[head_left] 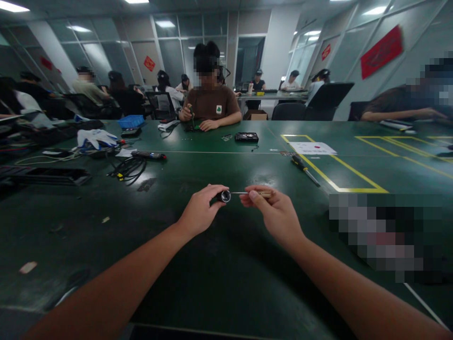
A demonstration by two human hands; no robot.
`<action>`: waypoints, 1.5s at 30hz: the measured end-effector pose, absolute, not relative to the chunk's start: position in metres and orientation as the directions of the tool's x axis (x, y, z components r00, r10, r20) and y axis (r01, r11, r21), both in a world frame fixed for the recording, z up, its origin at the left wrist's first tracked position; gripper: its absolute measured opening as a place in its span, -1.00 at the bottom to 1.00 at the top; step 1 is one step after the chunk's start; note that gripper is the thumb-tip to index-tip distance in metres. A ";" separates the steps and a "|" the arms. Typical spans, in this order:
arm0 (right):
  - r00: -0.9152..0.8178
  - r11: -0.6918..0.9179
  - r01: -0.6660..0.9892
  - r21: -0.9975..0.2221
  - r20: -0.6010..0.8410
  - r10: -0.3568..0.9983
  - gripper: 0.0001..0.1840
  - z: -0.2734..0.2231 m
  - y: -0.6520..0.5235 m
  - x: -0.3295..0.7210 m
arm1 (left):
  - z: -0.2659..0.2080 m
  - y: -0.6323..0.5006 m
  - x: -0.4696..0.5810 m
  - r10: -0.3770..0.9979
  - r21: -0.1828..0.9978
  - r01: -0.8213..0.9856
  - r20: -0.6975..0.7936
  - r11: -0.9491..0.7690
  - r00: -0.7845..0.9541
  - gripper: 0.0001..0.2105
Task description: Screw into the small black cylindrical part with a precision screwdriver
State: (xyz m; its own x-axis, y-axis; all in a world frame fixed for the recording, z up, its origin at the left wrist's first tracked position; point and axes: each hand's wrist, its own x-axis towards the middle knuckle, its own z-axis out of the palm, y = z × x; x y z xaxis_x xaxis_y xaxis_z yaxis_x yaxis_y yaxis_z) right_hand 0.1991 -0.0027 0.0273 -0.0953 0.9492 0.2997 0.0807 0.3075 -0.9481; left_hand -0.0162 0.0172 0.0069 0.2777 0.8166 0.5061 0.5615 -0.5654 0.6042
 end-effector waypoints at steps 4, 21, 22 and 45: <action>-0.243 0.458 0.361 -0.812 0.393 0.887 -0.81 0.032 -0.009 0.199 | 0.006 0.018 -0.017 0.818 0.609 0.558 0.510 -0.563 0.268 -0.67; -0.087 0.243 -0.017 -0.970 0.243 0.966 -0.65 0.032 -0.001 0.199 | 0.009 0.017 -0.017 0.806 0.586 0.564 0.512 -0.582 0.299 -0.66; -0.084 0.246 -0.003 -0.969 0.245 0.966 -0.64 0.032 -0.001 0.199 | 0.009 0.017 -0.017 0.805 0.587 0.560 0.508 -0.584 0.307 -0.66; -0.107 0.258 0.031 -0.966 0.254 0.961 -0.71 0.029 0.005 0.203 | 0.008 0.017 -0.016 0.808 0.583 0.569 0.502 -0.580 0.309 -0.66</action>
State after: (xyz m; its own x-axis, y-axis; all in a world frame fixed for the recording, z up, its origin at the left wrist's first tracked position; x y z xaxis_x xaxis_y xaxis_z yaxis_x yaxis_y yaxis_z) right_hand 0.2032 0.0048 0.0292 -0.1072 0.9614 0.2535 0.0314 0.2582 -0.9656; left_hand -0.0160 0.0171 0.0078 0.3090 0.8080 0.5017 0.5694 -0.5797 0.5829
